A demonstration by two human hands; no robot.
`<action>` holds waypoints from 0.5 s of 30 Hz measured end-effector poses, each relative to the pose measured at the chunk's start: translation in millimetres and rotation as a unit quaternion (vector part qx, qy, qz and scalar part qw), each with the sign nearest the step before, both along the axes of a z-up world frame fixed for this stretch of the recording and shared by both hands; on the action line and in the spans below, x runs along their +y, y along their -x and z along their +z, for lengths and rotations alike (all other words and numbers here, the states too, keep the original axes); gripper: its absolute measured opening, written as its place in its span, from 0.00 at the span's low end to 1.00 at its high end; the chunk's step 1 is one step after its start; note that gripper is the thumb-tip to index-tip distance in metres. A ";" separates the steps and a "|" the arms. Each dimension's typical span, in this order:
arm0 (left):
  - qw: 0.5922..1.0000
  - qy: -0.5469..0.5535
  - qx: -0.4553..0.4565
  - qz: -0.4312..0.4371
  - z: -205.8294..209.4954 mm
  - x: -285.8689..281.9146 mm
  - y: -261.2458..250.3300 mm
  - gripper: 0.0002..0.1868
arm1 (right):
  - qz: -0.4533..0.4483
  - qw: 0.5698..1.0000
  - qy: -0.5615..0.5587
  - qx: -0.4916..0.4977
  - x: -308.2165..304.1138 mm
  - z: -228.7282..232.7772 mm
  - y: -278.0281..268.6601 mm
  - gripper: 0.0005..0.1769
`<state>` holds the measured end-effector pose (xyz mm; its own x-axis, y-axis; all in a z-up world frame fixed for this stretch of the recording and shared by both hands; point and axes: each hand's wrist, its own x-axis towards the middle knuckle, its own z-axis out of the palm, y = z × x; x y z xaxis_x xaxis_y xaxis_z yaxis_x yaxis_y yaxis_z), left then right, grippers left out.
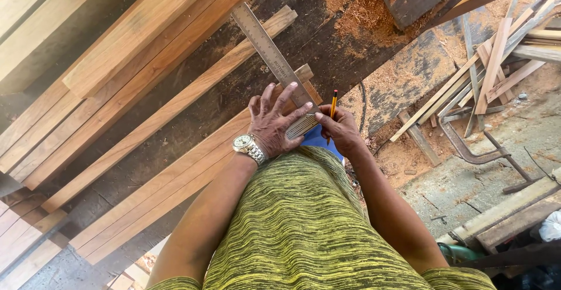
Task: Marking wooden planks with a square ruler and pencil on a workbench for cutting.
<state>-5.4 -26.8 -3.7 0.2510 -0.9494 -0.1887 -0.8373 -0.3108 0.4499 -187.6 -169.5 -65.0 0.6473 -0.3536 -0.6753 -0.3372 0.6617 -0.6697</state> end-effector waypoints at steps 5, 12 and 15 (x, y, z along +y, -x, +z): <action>1.000 -0.013 -0.001 -0.003 -3.5 0.4 0.6 0.45 | 0.010 1.000 0.006 -0.008 -1.7 5.7 -1.6 0.12; 1.000 -0.023 0.002 -0.003 -3.6 0.7 0.5 0.46 | 0.103 0.967 0.166 0.163 -7.8 24.3 -8.3 0.18; 1.000 -0.030 0.007 -0.003 -3.4 0.4 1.4 0.46 | 0.040 0.933 0.332 0.131 -15.6 14.1 -1.2 0.22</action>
